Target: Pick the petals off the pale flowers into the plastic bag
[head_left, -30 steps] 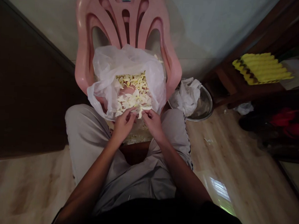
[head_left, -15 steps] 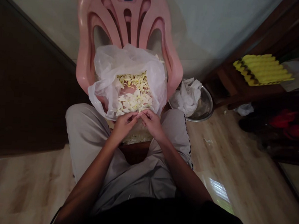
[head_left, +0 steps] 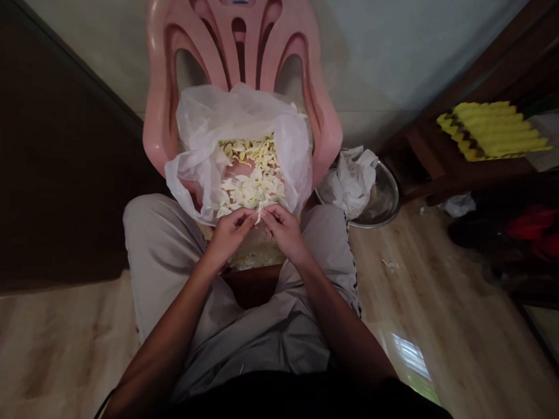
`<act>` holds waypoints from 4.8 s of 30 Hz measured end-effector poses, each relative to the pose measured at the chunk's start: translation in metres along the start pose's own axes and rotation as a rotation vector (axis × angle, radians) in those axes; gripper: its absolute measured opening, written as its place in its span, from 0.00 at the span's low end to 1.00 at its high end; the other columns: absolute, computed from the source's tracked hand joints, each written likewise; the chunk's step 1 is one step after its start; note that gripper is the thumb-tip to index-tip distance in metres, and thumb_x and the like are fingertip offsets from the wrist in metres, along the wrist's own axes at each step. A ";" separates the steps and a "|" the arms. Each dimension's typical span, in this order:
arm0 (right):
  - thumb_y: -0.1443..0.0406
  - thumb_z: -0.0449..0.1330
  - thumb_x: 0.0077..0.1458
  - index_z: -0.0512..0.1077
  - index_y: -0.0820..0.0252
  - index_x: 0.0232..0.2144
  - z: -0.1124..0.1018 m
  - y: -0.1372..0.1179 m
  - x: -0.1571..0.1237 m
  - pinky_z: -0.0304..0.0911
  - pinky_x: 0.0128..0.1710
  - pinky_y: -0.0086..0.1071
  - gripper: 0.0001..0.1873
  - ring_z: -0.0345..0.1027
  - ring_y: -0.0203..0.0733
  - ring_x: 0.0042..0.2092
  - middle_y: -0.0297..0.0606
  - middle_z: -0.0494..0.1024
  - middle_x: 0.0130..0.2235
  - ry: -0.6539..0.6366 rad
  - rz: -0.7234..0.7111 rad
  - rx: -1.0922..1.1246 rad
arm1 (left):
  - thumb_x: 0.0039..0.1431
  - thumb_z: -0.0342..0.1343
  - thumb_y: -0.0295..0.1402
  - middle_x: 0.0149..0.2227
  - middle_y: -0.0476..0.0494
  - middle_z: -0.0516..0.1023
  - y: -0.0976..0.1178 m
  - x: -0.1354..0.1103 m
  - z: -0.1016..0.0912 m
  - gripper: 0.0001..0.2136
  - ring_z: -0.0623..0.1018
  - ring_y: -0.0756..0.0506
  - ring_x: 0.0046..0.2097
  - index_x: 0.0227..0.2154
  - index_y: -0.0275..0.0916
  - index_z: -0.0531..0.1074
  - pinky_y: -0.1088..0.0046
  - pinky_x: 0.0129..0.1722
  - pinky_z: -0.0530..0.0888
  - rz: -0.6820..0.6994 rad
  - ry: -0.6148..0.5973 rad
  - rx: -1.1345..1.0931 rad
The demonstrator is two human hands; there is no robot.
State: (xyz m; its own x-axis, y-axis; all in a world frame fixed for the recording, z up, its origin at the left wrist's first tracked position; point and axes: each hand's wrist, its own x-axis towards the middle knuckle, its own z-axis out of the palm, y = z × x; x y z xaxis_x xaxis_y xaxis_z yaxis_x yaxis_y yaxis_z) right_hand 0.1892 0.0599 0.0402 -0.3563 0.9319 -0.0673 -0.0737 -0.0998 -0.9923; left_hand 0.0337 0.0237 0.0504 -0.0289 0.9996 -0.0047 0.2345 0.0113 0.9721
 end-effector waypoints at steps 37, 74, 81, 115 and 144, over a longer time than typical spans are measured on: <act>0.51 0.58 0.61 0.71 0.56 0.31 -0.002 -0.001 0.001 0.50 0.25 0.30 0.16 0.54 0.35 0.24 0.27 0.63 0.22 -0.005 -0.045 -0.078 | 0.68 0.50 0.42 0.32 0.47 0.79 0.002 -0.002 0.005 0.15 0.77 0.46 0.36 0.39 0.40 0.78 0.72 0.40 0.71 0.079 -0.007 0.154; 0.52 0.59 0.58 0.71 0.55 0.30 0.001 0.000 -0.001 0.53 0.24 0.29 0.14 0.57 0.35 0.24 0.28 0.65 0.22 0.032 0.020 -0.079 | 0.66 0.49 0.35 0.30 0.48 0.80 0.007 -0.002 -0.004 0.12 0.76 0.46 0.33 0.38 0.41 0.78 0.73 0.37 0.70 0.181 -0.062 0.374; 0.55 0.59 0.55 0.65 0.55 0.27 0.006 0.007 0.001 0.51 0.24 0.29 0.13 0.55 0.34 0.24 0.27 0.62 0.22 0.147 0.020 -0.106 | 0.62 0.52 0.35 0.24 0.52 0.76 0.003 -0.002 0.001 0.10 0.74 0.48 0.29 0.28 0.41 0.76 0.75 0.32 0.69 0.029 0.116 0.234; 0.50 0.61 0.59 0.72 0.56 0.32 0.008 0.005 0.001 0.57 0.25 0.29 0.16 0.57 0.34 0.23 0.26 0.63 0.21 0.088 -0.082 -0.045 | 0.66 0.52 0.40 0.37 0.48 0.84 0.005 -0.005 0.005 0.13 0.81 0.45 0.38 0.43 0.41 0.79 0.73 0.39 0.75 0.049 0.111 0.138; 0.55 0.57 0.62 0.72 0.56 0.33 0.007 0.005 -0.004 0.61 0.33 0.31 0.12 0.65 0.38 0.31 0.32 0.72 0.28 0.058 -0.106 -0.217 | 0.61 0.55 0.34 0.37 0.46 0.85 0.002 -0.006 -0.002 0.13 0.82 0.46 0.36 0.46 0.40 0.79 0.74 0.37 0.73 0.108 0.028 0.381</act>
State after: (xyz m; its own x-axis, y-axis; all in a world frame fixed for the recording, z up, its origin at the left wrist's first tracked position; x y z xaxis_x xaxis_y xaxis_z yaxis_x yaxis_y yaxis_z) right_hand 0.1841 0.0532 0.0364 -0.3031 0.9522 0.0385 0.0963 0.0708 -0.9928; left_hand 0.0323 0.0182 0.0525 -0.0095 0.9945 0.1045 0.5815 -0.0796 0.8096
